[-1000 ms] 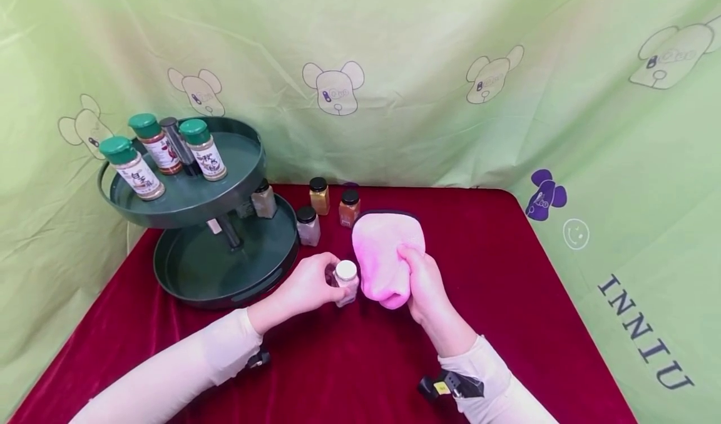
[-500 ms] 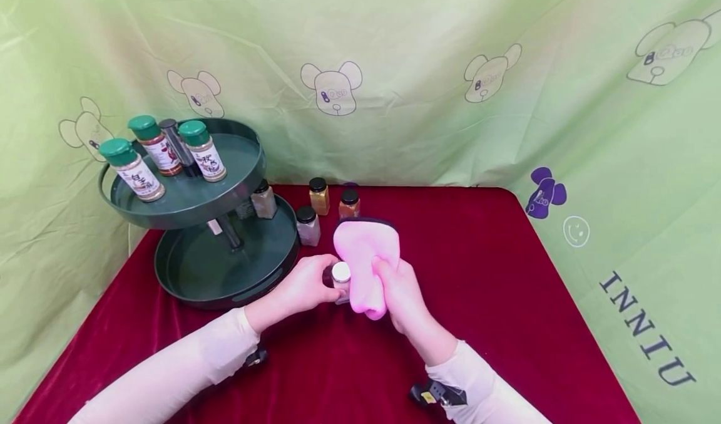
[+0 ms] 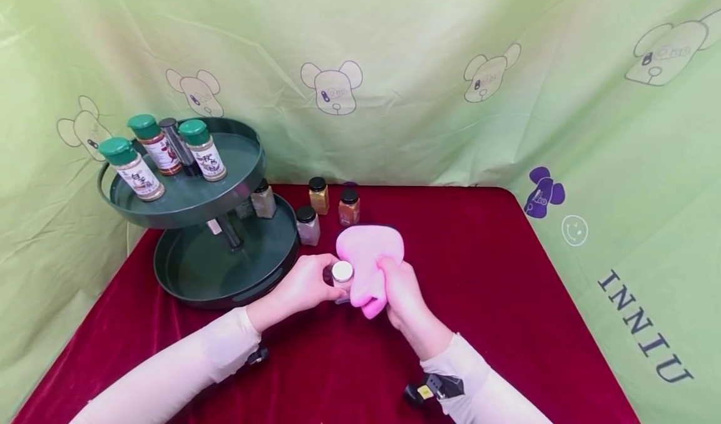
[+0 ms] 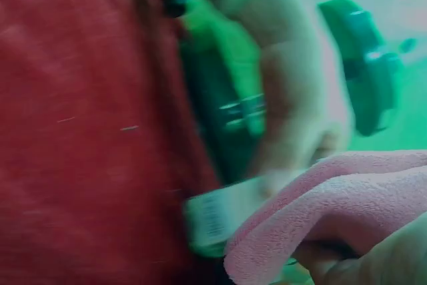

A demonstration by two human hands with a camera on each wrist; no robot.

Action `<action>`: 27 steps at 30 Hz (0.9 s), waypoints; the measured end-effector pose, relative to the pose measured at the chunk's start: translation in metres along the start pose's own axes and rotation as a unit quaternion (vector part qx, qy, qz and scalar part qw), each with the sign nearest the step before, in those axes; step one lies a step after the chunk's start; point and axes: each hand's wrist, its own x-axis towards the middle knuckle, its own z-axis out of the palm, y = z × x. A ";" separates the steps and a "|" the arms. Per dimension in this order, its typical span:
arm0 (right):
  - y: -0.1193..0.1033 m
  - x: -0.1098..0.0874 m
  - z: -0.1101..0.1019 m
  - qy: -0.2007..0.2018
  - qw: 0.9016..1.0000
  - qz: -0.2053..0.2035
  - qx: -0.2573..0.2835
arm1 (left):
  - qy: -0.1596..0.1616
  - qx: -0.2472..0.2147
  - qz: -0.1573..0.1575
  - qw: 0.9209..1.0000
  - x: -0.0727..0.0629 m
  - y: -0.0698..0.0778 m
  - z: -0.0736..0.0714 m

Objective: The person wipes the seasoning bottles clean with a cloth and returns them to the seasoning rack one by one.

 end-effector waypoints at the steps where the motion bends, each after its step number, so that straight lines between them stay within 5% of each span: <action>1: -0.005 -0.001 -0.001 -0.002 1.000 -0.002 0.017 | 0.000 -0.003 -0.002 1.000 0.000 -0.001 0.000; 6: -0.008 -0.004 -0.004 -0.019 0.998 -0.003 0.052 | 0.000 -0.009 -0.008 1.000 -0.001 -0.004 0.002; 13: 0.023 0.006 0.000 -0.013 0.999 0.021 -0.026 | 0.010 0.026 0.014 1.000 0.001 -0.003 0.003; 22: -0.012 -0.004 -0.002 -0.014 0.999 -0.007 0.044 | -0.002 -0.013 -0.011 1.000 -0.001 -0.004 0.002; 27: 0.006 -0.001 -0.001 -0.008 1.000 0.005 0.022 | 0.000 -0.004 -0.008 1.000 0.000 -0.004 0.002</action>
